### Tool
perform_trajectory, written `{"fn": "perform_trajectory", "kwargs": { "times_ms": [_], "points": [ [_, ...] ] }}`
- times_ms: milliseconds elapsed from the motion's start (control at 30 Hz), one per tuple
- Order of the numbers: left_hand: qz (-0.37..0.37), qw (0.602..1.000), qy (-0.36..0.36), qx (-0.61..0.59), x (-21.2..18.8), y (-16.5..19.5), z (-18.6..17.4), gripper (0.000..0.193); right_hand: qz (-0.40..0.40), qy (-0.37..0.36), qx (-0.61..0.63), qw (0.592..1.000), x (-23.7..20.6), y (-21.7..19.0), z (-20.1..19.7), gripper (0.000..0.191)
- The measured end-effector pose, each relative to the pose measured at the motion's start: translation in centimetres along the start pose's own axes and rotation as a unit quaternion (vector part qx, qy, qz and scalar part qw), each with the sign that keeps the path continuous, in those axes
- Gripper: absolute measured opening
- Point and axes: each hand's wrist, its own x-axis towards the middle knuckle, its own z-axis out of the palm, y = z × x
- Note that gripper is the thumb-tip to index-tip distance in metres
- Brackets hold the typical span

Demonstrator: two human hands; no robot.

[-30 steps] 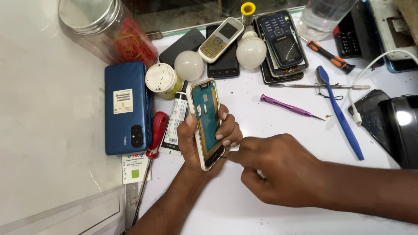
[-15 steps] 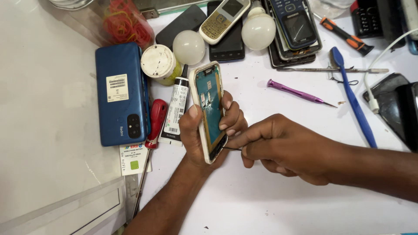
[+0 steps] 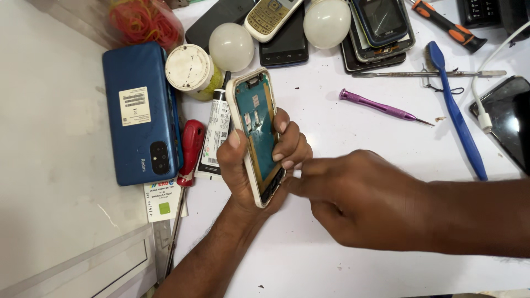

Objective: The person holds a disassembled smartphone frame and uses a small screwdriver to scrape old adhesive and residue from its edges. They pour liquid from a bottle onto the frame, wipe it with a cloth, and continue scraping and prying along the frame with different screwdrivers.

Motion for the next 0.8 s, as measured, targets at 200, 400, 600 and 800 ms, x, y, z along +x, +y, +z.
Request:
{"fn": "perform_trajectory", "kwargs": {
  "times_ms": [200,400,600,800],
  "points": [
    [0.003,1.000,-0.008,-0.013,0.4,0.0,0.1,0.065,-0.286,-0.024,-0.421,0.860,-0.2,0.7,-0.5,0.043],
    [-0.004,1.000,-0.013,-0.020,0.7,0.5,0.8,0.067,-0.077,0.068,-0.153,0.983,-0.3,-1.2,-0.1,0.040],
    [0.000,1.000,-0.006,-0.012,0.4,0.5,1.0,0.067,0.310,-0.026,0.288,0.906,0.1,-0.3,-0.6,0.036],
    [0.009,0.999,0.004,-0.045,0.6,0.7,1.1,0.066,-0.010,0.050,-0.156,0.986,-1.3,-1.1,1.7,0.047]
  ]
}}
